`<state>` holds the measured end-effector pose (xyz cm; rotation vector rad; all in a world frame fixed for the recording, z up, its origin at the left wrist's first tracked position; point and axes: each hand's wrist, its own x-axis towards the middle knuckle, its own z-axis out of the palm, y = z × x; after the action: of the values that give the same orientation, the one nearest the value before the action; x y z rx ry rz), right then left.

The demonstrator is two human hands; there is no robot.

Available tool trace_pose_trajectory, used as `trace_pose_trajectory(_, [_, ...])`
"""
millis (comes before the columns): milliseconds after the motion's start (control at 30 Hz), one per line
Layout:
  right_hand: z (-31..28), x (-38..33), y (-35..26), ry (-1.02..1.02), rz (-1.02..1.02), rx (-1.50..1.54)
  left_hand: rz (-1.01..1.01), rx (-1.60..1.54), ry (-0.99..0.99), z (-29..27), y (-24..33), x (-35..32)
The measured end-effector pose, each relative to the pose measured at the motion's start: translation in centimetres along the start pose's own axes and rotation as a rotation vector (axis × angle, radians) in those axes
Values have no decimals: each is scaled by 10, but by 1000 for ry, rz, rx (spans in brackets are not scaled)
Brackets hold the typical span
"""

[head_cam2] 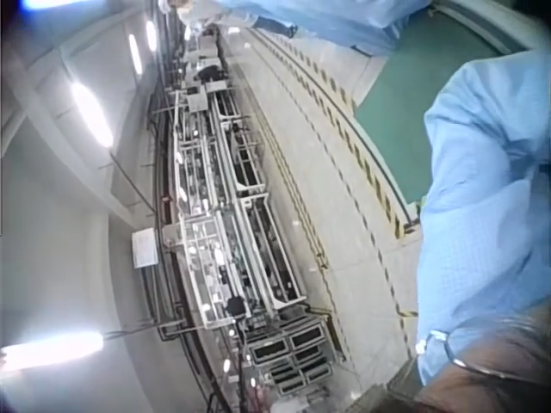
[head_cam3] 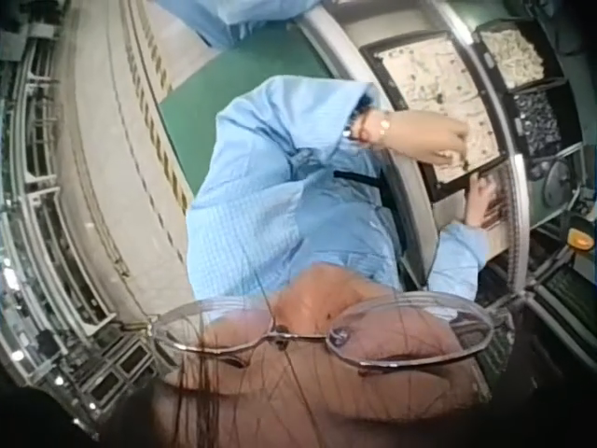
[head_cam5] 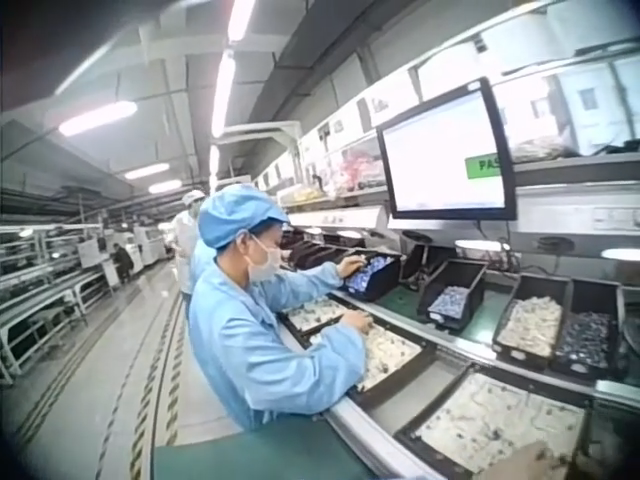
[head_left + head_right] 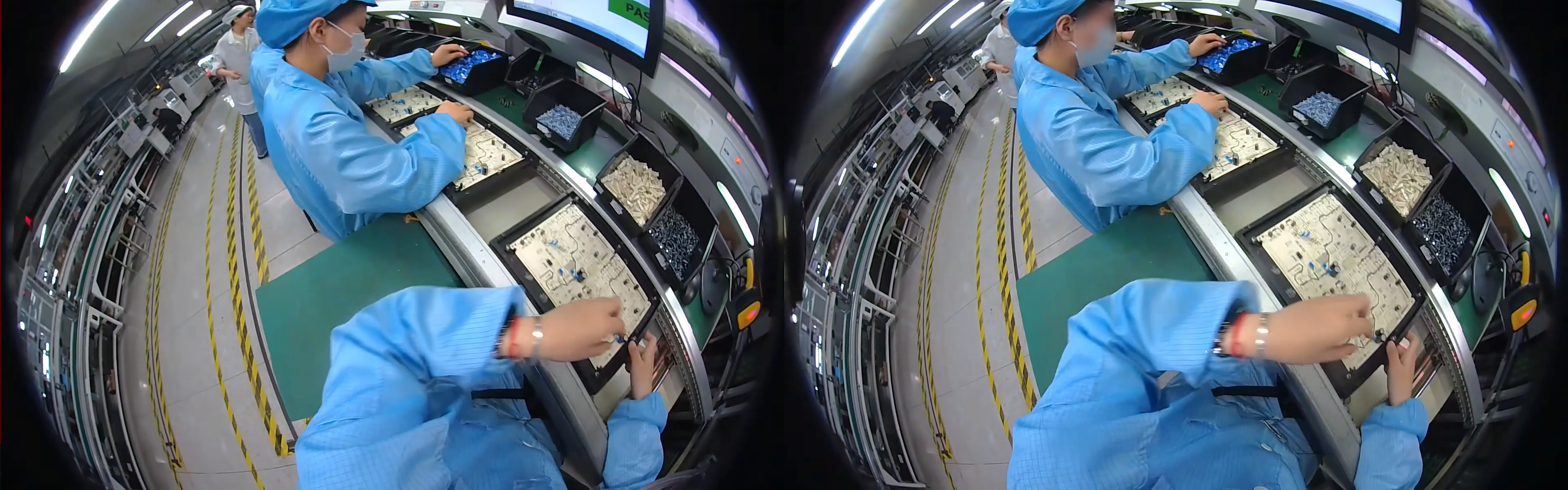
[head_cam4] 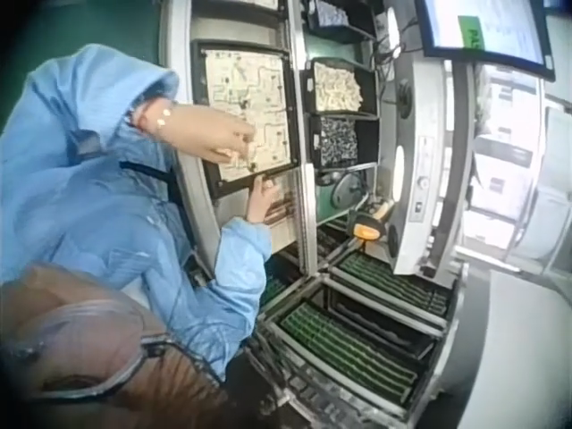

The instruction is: The person places small electronic components by hand onto a printed circuit board at an assembly station.

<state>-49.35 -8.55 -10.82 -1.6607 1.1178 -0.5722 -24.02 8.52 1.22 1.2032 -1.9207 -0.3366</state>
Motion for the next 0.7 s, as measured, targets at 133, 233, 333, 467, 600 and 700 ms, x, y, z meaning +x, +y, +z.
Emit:
trace_pose_trajectory(133, [26, 24, -8, -61, -76, 40, -203, -33, 161, -36, -12, -59])
trace_pose_trajectory(233, [39, 38, -13, -108, -107, 61, -410, -116, 318, -52, -13, -101])
trace_pose_trajectory(333, [45, 41, -18, -87, -60, 68, -449, -90, 375, -41, -26, -124])
trace_pose_trajectory(467, [50, 44, -24, -121, -85, 48, -382, -91, 389, -19, -33, -117])
trace_pose_trajectory(600, [69, 48, -35, -106, -110, 54, -325, -164, 381, -4, -33, -93])
trace_pose_trajectory(700, [82, 48, -41, -109, -148, 44, -272, -199, 382, 12, -30, -77])
